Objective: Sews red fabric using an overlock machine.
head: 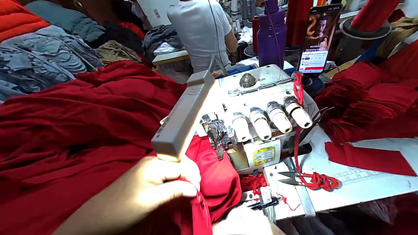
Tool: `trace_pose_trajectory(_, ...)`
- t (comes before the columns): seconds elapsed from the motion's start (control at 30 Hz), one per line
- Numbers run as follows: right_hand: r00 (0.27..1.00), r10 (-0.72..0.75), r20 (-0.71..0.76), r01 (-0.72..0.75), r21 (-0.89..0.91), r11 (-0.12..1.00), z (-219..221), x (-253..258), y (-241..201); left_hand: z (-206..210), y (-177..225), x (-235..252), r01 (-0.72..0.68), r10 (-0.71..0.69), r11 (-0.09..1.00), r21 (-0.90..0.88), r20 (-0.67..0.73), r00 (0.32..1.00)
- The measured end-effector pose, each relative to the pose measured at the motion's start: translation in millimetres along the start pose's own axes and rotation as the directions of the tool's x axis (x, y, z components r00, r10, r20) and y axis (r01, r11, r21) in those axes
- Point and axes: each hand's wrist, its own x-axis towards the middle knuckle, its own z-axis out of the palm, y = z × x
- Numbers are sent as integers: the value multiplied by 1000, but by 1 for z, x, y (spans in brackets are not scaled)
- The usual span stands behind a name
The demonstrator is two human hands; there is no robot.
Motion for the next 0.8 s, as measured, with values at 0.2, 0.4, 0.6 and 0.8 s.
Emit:
trace_pose_trajectory(0.2, 967, -129, -218, -8, -535, 845, 2, 25, 43, 14, -4, 31, 464, -480, 877, -127, -270, 834)
trace_pose_trajectory(0.4, 964, -82, -254, -84, -579, 811, 19, 23, 50, 10, -30, 28, 415, -403, 905, 94, -124, 907)
trace_pose_trajectory(0.6, 970, -63, -233, -98, -619, 779, 36, 15, 37, -4, -27, 16, 490, -492, 867, 95, 0, 871)
trace_pose_trajectory(0.8, 970, -57, -234, -96, -595, 798, 35, 11, 39, -5, -23, 22, 535, -536, 844, 47, 6, 845)
